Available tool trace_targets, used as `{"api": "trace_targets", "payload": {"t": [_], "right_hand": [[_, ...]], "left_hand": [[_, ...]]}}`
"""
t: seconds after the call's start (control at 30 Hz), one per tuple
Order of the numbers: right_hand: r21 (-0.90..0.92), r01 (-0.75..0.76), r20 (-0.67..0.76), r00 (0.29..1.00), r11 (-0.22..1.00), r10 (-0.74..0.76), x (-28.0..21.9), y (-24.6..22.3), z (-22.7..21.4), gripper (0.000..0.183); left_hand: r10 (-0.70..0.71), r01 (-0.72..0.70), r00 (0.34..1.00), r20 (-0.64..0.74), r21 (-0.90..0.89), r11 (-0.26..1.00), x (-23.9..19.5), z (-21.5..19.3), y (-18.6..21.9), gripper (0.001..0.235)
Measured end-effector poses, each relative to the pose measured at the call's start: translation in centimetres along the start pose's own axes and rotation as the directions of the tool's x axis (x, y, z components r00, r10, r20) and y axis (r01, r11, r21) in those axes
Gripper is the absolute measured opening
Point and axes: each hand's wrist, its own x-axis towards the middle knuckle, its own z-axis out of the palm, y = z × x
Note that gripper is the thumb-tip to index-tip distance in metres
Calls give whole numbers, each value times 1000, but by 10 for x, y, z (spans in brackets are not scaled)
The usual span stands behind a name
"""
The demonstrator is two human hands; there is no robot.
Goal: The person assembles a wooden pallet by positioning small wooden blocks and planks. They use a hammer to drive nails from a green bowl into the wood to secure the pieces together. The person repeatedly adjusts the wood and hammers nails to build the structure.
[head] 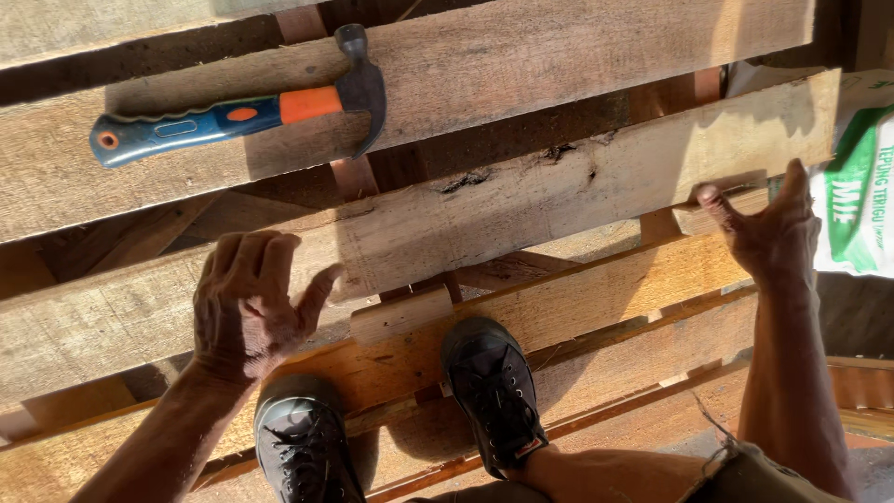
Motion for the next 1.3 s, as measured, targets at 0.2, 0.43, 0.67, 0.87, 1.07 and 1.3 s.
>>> {"api": "trace_targets", "payload": {"t": [0.2,0.43,0.67,0.87,1.07,1.3], "right_hand": [[477,244,-359,931,845,-66,-64,-59,67,25],[876,-352,277,927,331,254,-118,-108,114,54],[879,-395,351,915,267,199,-106,-116,132,37],[877,-405,358,910,261,209,-106,-120,125,35],[887,-389,344,916,250,205,-104,-118,131,32],[879,-401,354,912,259,208,-105,-125,125,34]], "left_hand": [[-119,122,993,-25,185,975,-10,16,-62,46],[-186,203,962,201,-68,977,16,38,-49,52],[-251,328,919,304,-238,914,39,58,-33,48],[-127,193,940,316,-189,963,43,67,-41,24],[-152,216,933,327,-170,961,41,67,-42,25],[-113,179,952,285,-216,960,45,61,-39,22]]}}
